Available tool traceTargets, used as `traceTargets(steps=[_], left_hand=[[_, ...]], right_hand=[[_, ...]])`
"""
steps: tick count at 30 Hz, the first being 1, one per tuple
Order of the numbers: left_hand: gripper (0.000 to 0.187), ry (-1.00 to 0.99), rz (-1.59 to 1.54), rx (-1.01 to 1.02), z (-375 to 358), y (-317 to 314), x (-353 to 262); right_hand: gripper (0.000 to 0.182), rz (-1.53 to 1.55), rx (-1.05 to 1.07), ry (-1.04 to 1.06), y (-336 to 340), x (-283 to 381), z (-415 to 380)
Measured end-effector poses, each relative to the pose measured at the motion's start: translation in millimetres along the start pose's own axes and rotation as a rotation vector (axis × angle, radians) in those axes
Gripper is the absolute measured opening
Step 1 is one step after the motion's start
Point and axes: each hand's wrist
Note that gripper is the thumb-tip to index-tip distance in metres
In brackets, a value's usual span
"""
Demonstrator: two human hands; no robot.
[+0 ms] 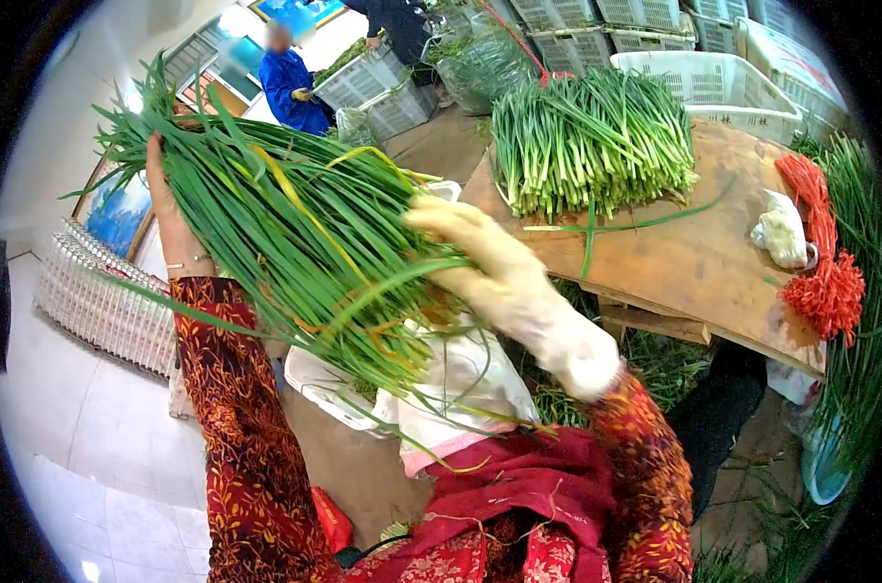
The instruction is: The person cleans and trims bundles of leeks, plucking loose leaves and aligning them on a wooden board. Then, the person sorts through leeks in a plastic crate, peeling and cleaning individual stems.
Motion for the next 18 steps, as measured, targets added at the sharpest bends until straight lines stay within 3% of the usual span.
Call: traceTargets(steps=[1, 3, 4, 5, 6, 7, 9, 10, 11, 12, 13, 14, 15, 17, 18], left_hand=[[0.031, -0.012, -0.039, -0.024, -2, -4, 0], [0.030, 0.027, -0.057, 0.020, 8, 6, -5], [0.029, 0.060, -0.031, 0.078, 9, 11, -8], [0.029, 0.110, -0.002, 0.134, 9, 18, -6], [0.028, 0.097, -0.006, 0.116, 17, 27, -5], [0.028, 0.108, -0.002, 0.117, 12, 29, -4], [0.033, -0.103, 0.090, 0.143, 0, 33, -4], [0.037, -0.056, 0.178, 0.101, 6, 47, -10], [0.037, -0.070, 0.180, 0.104, 8, 51, -7], [0.037, -0.158, 0.284, 0.036, 5, 55, -2], [0.036, -0.196, 0.289, 0.002, 2, 53, -2], [0.035, -0.235, 0.295, -0.034, 1, 52, 0], [0.034, -0.273, 0.302, -0.070, -2, 51, 1], [0.031, -0.137, 0.217, 0.006, 1, 39, 0], [0.034, -0.068, 0.159, 0.046, 2, 33, -2]], right_hand=[[0.044, -0.196, 0.058, 0.033, -8, -6, 4], [0.041, -0.148, 0.107, -0.095, -16, -11, -7], [0.030, -0.246, 0.157, -0.167, -20, -14, -21], [0.022, -0.511, 0.477, -0.128, -26, -40, -62], [0.020, -0.652, 0.577, -0.092, -25, -35, -63], [0.018, -0.577, 0.683, -0.202, -33, -59, -104], [0.033, -0.539, 0.971, -0.658, -27, -84, -188], [0.037, -0.649, 1.033, -1.212, -18, -72, -198], [0.037, -0.422, 0.974, -1.382, 11, -87, -238], [0.035, -0.453, 0.940, -1.293, 12, -102, -259], [0.033, -0.019, 0.591, -1.267, 24, -103, -260], [0.030, 0.452, 0.036, -1.175, 35, -51, -197], [0.030, 0.470, 0.049, -1.208, 37, -49, -193], [0.033, 0.235, 0.056, -0.977, 31, -17, -107], [0.040, 0.332, 0.073, -0.875, 30, -2, -94]])
Point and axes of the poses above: each hand's wrist, its own z-axis towards the middle knuckle, its own y-axis out of the back of the hand, x = y × z, and after that the axes turned 2 degrees about -y, right-handed
